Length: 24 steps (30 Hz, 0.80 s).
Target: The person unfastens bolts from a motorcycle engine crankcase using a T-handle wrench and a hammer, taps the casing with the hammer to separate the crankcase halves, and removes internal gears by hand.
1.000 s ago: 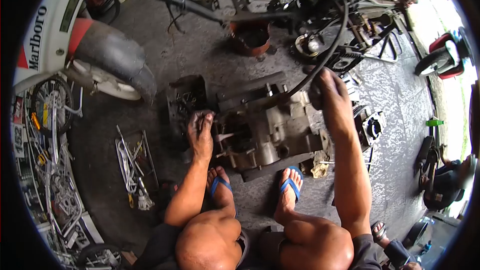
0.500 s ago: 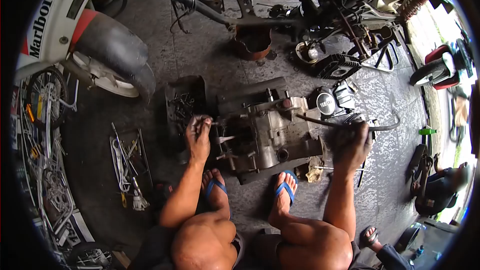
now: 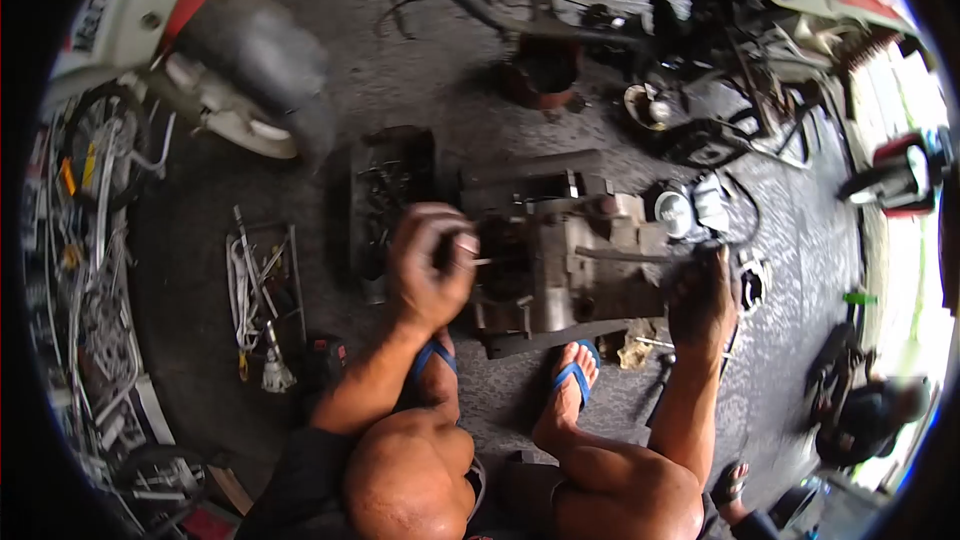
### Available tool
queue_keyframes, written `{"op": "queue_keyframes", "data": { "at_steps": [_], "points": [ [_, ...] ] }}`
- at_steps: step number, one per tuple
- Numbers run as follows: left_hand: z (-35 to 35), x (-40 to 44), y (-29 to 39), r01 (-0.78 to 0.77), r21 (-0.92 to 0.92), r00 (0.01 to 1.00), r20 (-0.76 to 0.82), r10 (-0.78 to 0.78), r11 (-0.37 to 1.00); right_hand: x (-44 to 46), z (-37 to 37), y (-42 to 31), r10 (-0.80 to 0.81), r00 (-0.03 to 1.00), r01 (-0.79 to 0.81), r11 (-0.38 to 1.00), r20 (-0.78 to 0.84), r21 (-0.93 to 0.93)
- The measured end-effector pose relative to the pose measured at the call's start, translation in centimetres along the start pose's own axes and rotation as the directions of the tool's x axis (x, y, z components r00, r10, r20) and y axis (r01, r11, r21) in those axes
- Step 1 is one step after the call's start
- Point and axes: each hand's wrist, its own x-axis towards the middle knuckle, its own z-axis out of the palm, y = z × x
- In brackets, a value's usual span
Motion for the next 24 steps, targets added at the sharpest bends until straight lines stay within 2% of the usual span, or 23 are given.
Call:
{"op": "queue_keyframes", "data": {
  "at_steps": [2, 3, 4, 7, 10, 11, 12, 14, 16, 19, 20, 24],
  "points": [
    [-0.7, 1.9, 4.5, -0.217, -0.008, 0.956, 0.201, 0.214, 0.976, -1.3, 2.4, 0.5, -0.042, 0.997, 0.036, 0.995, -0.060, -0.098],
    [-0.3, 2.3, 5.8, -0.267, -0.007, 0.932, 0.254, 0.260, 0.964, -2.0, 3.5, 1.6, -0.105, 0.994, 0.100, 0.967, -0.008, -0.233],
    [0.2, 2.3, 6.6, -0.314, -0.015, 0.901, 0.311, 0.303, 0.949, -2.7, 4.6, 1.5, -0.070, 0.995, 0.087, 0.962, 0.074, -0.259],
    [0.6, 0.8, 5.9, -0.236, -0.063, 0.796, 0.559, 0.230, 0.970, -4.2, 7.5, 1.2, 0.039, 0.952, 0.078, 0.928, 0.304, -0.364],
    [-0.7, -1.0, 4.0, -0.178, -0.014, 0.851, 0.501, 0.161, 0.984, -4.5, 9.8, 0.3, 0.189, 0.896, 0.043, 0.865, 0.403, -0.500],
    [-1.3, -1.8, 3.2, -0.178, 0.024, 0.919, 0.362, 0.157, 0.984, -4.3, 9.4, 0.3, 0.211, 0.872, 0.045, 0.864, 0.442, -0.502],
    [-2.5, -2.9, 2.4, -0.111, 0.064, 0.943, 0.322, 0.085, 0.992, -4.7, 9.8, 0.1, 0.179, 0.898, 0.052, 0.865, 0.402, -0.500],
    [-4.9, -5.3, 0.5, -0.032, 0.199, 0.972, 0.233, -0.015, 0.979, -4.2, 8.2, -0.1, 0.172, 0.889, 0.059, 0.875, 0.424, -0.480],
    [-7.1, -8.0, -1.0, 0.183, 0.334, 0.943, 0.207, -0.261, 0.925, -3.9, 7.0, -0.6, 0.166, 0.909, 0.026, 0.892, 0.381, -0.451],
    [-8.1, -10.2, -3.6, 0.288, 0.363, 0.931, 0.111, -0.348, 0.886, -3.9, 6.2, -1.0, 0.146, 0.966, -0.046, 0.910, 0.214, -0.412],
    [-7.9, -10.8, -4.8, 0.316, 0.361, 0.930, 0.066, -0.362, 0.878, -3.7, 5.8, -1.0, 0.129, 0.960, -0.020, 0.918, 0.249, -0.396],
    [-7.3, -11.3, -9.1, 0.347, 0.478, 0.892, 0.098, -0.442, 0.807, -4.0, 5.5, -1.4, 0.117, 0.965, -0.015, 0.919, 0.235, -0.394]
  ]
}}
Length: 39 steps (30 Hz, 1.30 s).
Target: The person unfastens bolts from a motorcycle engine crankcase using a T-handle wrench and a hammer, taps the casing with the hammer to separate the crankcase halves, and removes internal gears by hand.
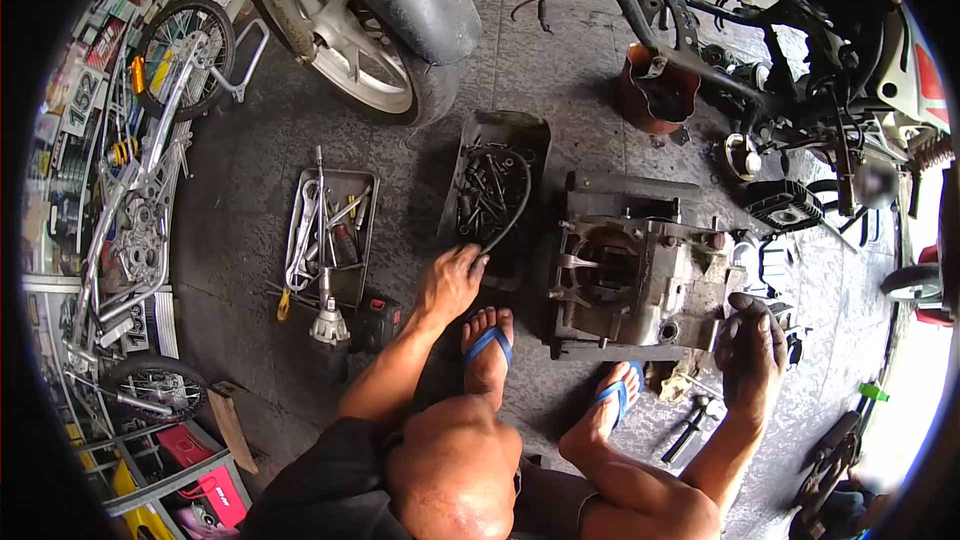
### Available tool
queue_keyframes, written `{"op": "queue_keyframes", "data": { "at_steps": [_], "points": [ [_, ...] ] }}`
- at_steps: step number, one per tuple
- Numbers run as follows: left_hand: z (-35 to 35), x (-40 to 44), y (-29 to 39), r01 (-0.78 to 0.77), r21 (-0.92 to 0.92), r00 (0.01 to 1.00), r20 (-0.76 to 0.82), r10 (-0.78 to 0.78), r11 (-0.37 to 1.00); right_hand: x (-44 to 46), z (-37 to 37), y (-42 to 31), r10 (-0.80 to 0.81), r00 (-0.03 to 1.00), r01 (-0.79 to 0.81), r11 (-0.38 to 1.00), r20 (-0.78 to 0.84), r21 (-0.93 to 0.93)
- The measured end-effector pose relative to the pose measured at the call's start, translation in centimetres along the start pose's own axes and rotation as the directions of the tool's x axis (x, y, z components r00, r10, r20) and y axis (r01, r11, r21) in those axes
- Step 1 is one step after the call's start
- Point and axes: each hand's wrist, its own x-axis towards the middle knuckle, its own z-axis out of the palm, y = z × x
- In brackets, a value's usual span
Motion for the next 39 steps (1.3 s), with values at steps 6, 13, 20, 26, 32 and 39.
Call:
{"op": "queue_keyframes", "data": {
  "at_steps": [6, 13, 20, 26, 32, 39],
  "points": [
    [0.8, 0.5, -1.7, 0.088, 0.130, 0.985, 0.139, -0.106, 0.988, -0.6, -1.3, -0.1, 0.032, 0.996, -0.035, 0.999, -0.084, -0.041],
    [2.9, 5.7, -2.0, -0.130, 0.514, 0.988, 0.136, 0.069, 0.848, -0.4, -1.4, 0.6, 0.061, 0.993, -0.058, 0.998, -0.105, 0.036],
    [7.2, 7.3, -7.1, -0.105, 0.324, 0.844, 0.530, -0.088, 0.940, -0.3, -5.6, -0.5, 0.022, 0.881, 0.017, 0.997, -0.473, 0.078],
    [3.2, 7.3, -4.0, -0.137, 0.131, 0.960, 0.262, 0.099, 0.982, -7.0, -24.2, 11.5, -0.151, 0.596, -0.492, 0.707, -0.788, -0.508],
    [-0.2, 7.4, 7.2, -0.076, -0.164, 0.996, 0.025, 0.082, 0.984, -17.2, -25.9, 28.1, 0.124, 0.594, -0.753, 0.434, -0.795, -0.495],
    [1.6, 10.8, 21.8, -0.610, -0.283, 0.767, 0.022, 0.641, 0.740, -14.7, -21.7, 11.5, 0.451, 0.571, -0.778, 0.565, -0.686, -0.275]
  ]
}}
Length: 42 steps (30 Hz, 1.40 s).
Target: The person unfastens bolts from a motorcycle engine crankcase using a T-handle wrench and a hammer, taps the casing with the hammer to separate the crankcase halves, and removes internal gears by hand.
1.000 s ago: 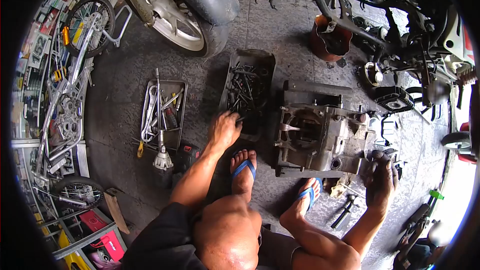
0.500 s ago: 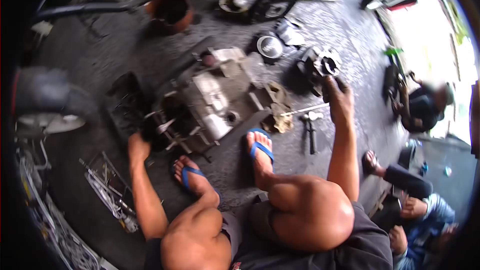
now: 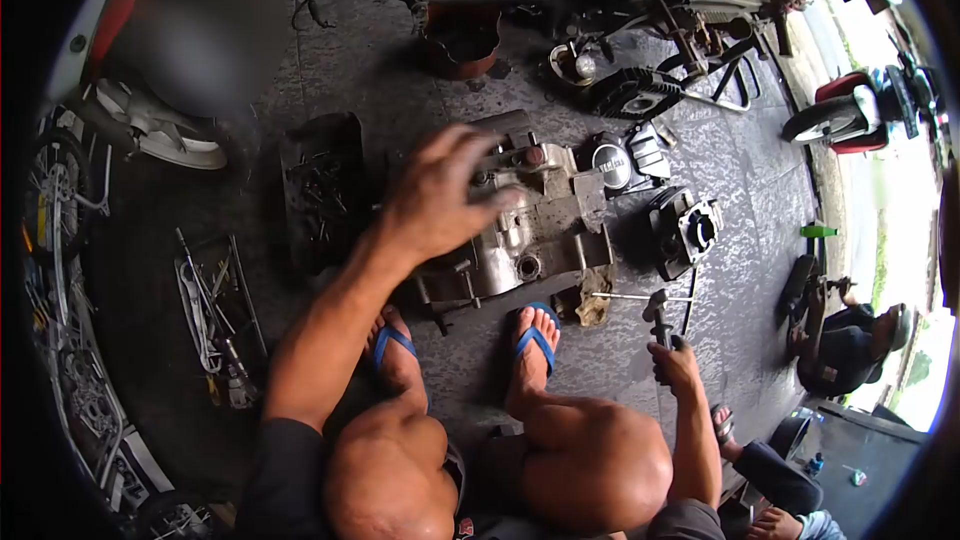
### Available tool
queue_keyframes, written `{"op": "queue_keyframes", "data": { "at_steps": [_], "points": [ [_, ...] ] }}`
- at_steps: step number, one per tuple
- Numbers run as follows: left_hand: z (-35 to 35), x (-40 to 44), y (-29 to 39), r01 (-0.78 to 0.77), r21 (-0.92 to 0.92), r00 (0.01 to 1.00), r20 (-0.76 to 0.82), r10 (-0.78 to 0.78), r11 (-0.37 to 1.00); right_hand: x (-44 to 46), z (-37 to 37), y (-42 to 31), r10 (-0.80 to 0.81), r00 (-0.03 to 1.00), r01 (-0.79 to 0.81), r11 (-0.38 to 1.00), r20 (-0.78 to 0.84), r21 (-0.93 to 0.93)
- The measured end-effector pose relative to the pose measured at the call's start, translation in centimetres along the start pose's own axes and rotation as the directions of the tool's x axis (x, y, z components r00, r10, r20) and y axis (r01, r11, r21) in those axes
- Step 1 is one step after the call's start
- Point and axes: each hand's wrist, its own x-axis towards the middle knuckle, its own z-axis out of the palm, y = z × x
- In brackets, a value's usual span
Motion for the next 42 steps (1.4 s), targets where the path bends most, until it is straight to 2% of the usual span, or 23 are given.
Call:
{"op": "queue_keyframes", "data": {
  "at_steps": [2, 4, 7, 8, 9, 12, 17, 20, 21, 24, 25, 27, 28, 29, 31, 32, 33, 35, 36, 39, 40, 41, 42],
  "points": [
    [2.7, 1.8, 0.2, -0.076, 0.052, 0.997, 0.013, 0.075, 0.996, -2.2, -3.3, -3.5, -0.151, 0.972, 0.105, 0.964, 0.179, 0.243],
    [4.5, 3.1, 0.2, -0.040, 0.101, 0.992, 0.121, 0.027, 0.994, -6.9, -5.8, -10.5, -0.325, 0.901, 0.255, 0.932, 0.286, 0.256],
    [6.0, 3.3, -1.1, 0.053, 0.013, 0.981, 0.187, -0.054, 0.999, -8.2, -7.3, -18.6, -0.667, 0.719, 0.695, 0.685, 0.196, -0.217],
    [6.1, 3.1, -1.2, -0.037, 0.019, 0.995, 0.088, 0.035, 0.999, -9.7, -6.2, -22.0, -0.716, 0.674, 0.726, 0.598, 0.183, -0.339],
    [6.4, 3.0, -1.4, -0.041, 0.019, 0.995, 0.087, 0.039, 0.999, -10.4, -5.4, -24.9, -0.717, 0.678, 0.622, 0.439, 0.165, -0.649],
    [6.4, 2.7, -1.6, 0.078, 0.034, 0.986, 0.144, -0.082, 0.996, -9.0, -4.5, -31.1, -0.740, 0.502, 0.750, 0.114, 0.448, -0.651],
    [6.3, 2.7, -1.2, 0.082, 0.053, 0.989, 0.116, -0.088, 0.995, -7.4, -1.2, -34.8, -0.701, 0.404, 0.795, -0.049, 0.587, -0.605],
    [6.2, 2.7, -1.6, 0.079, 0.052, 0.988, 0.130, -0.085, 0.996, -6.9, -2.0, -35.8, -0.480, 0.519, 0.667, -0.290, 0.707, -0.686],
    [6.2, 2.9, -1.5, 0.051, 0.049, 0.988, 0.144, -0.058, 0.997, -9.0, -1.9, -37.2, -0.464, 0.610, 0.612, -0.238, 0.642, -0.754],
    [6.7, 2.9, -1.5, 0.079, 0.055, 0.979, 0.183, -0.088, 0.995, -6.7, -2.6, -37.1, -0.675, 0.481, 0.725, -0.053, 0.559, -0.687],
    [6.8, 2.8, -1.6, 0.109, 0.065, 0.974, 0.195, -0.120, 0.992, -6.4, -2.6, -36.7, -0.702, 0.531, 0.663, -0.004, 0.475, -0.748],
    [5.5, 3.3, -0.3, 0.155, 0.082, 0.946, 0.275, -0.172, 0.985, -6.6, -2.1, -35.4, -0.612, 0.345, 0.817, -0.177, 0.712, -0.548],
    [4.8, 3.7, 0.1, 0.180, 0.109, 0.910, 0.359, -0.207, 0.978, -8.2, -1.9, -34.4, -0.536, 0.405, 0.808, -0.170, 0.741, -0.565],
    [5.1, 3.5, -0.4, 0.168, 0.113, 0.910, 0.365, -0.198, 0.979, -8.1, -1.5, -35.6, -0.398, 0.581, 0.746, -0.089, 0.710, -0.660],
    [6.6, 2.9, -1.4, 0.078, 0.067, 0.974, 0.206, -0.090, 0.995, -9.1, -1.8, -37.1, -0.482, 0.551, 0.721, -0.136, 0.681, -0.679],
    [6.6, 3.1, -1.4, 0.084, 0.082, 0.970, 0.220, -0.101, 0.993, -5.2, -2.4, -36.7, -0.588, 0.410, 0.774, -0.180, 0.697, -0.607],
    [6.7, 2.8, -1.2, 0.093, 0.074, 0.968, 0.226, -0.107, 0.993, -6.0, -2.1, -36.7, -0.665, 0.469, 0.751, -0.047, 0.581, -0.659],
    [6.2, 3.4, -1.3, 0.126, 0.005, 0.958, 0.259, -0.123, 0.992, -2.2, -3.2, -35.4, -0.617, 0.145, 0.707, -0.482, 0.773, -0.518],
    [5.6, 3.5, -0.9, 0.139, 0.011, 0.958, 0.252, -0.138, 0.990, -4.7, -2.1, -34.3, -0.552, 0.341, 0.731, -0.354, 0.761, -0.584],
    [5.2, 3.6, 0.4, 0.079, 0.035, 0.946, 0.311, -0.085, 0.996, -9.8, -0.8, -36.7, -0.306, 0.678, 0.655, -0.163, 0.669, -0.738],
    [5.9, 3.9, -0.5, 0.068, 0.039, 0.962, 0.264, -0.076, 0.997, -7.8, -1.9, -36.5, -0.434, 0.471, 0.784, -0.193, 0.768, -0.590],
    [5.8, 3.7, -0.6, 0.085, 0.036, 0.970, 0.224, -0.091, 0.996, -6.7, -1.2, -36.4, -0.547, 0.378, 0.778, -0.248, 0.746, -0.577],
    [5.9, 3.6, -0.9, 0.099, -0.013, 0.966, 0.242, -0.093, 0.995, -6.2, -1.3, -35.8, -0.618, 0.467, 0.746, -0.110, 0.633, -0.657]
  ]
}}
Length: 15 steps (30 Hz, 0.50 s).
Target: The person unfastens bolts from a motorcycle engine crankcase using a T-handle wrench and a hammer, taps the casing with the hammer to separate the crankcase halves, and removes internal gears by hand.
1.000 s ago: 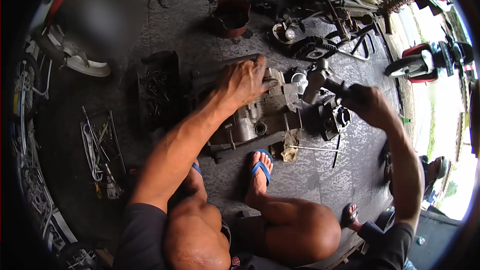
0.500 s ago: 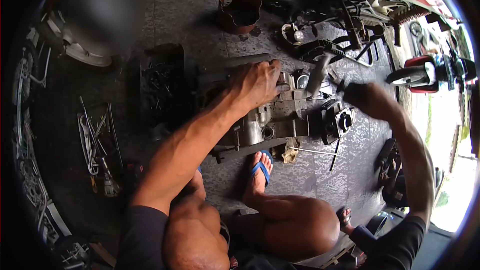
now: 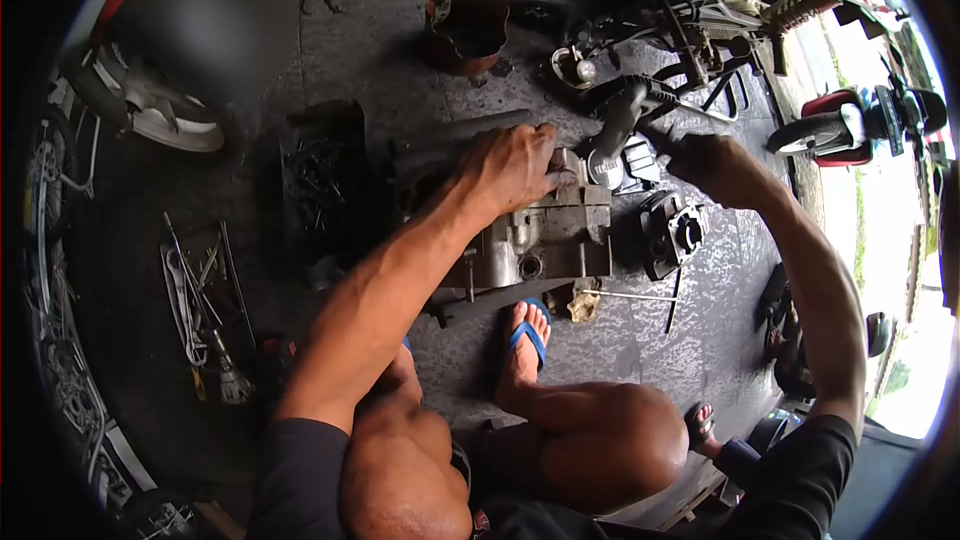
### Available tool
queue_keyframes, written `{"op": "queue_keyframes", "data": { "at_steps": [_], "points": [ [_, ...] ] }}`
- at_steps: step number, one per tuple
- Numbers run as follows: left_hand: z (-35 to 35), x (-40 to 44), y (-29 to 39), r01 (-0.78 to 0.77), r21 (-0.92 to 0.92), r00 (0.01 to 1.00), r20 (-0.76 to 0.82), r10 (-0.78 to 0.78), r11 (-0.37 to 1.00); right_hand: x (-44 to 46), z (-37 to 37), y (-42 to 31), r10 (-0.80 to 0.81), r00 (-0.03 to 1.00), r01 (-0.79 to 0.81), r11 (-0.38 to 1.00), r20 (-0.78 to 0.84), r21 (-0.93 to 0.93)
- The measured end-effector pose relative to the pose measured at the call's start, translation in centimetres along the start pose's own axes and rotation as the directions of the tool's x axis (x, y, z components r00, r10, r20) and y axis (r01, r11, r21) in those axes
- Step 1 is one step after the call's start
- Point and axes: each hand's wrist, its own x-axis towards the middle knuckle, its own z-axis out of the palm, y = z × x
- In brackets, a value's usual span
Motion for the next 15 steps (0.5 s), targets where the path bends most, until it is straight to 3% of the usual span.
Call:
{"op": "queue_keyframes", "data": {
  "at_steps": [1, 2, 4, 5, 8, 12, 15],
  "points": [
    [0.2, 0.0, -0.1, 0.009, -0.003, 1.000, -0.005, -0.009, 1.000, 0.0, 0.2, 0.3, 0.149, 0.987, -0.146, 0.988, -0.062, 0.060],
    [-0.5, 0.0, 0.2, 0.011, 0.010, 1.000, 0.014, -0.011, 1.000, -0.2, 1.6, 2.4, -0.251, 0.968, 0.247, 0.945, 0.005, -0.215],
    [-0.6, -0.2, 0.8, -0.012, 0.062, 0.997, 0.076, 0.008, 0.998, -1.1, 0.7, -1.8, 0.026, 0.956, -0.051, 0.996, 0.292, 0.080],
    [0.0, -0.2, 0.4, -0.026, 0.068, 0.996, 0.088, 0.020, 0.997, -1.5, 0.0, -3.2, 0.069, 0.935, -0.073, 0.997, 0.347, 0.000],
    [1.6, 0.2, -1.3, -0.067, -0.013, 0.994, -0.085, 0.065, 0.998, -1.1, -0.9, -2.9, 0.025, 0.972, -0.054, 0.992, 0.236, 0.114],
    [-0.3, -0.2, -0.2, 0.000, -0.022, 0.999, 0.048, 0.001, 1.000, -3.1, 1.6, -1.4, 0.125, 0.981, -0.144, 0.982, 0.151, 0.125],
    [-0.2, -0.2, 0.0, -0.007, -0.011, 0.999, 0.041, 0.007, 1.000, -4.4, 1.5, -0.8, 0.151, 0.981, -0.166, 0.979, 0.126, 0.119]
  ]
}}
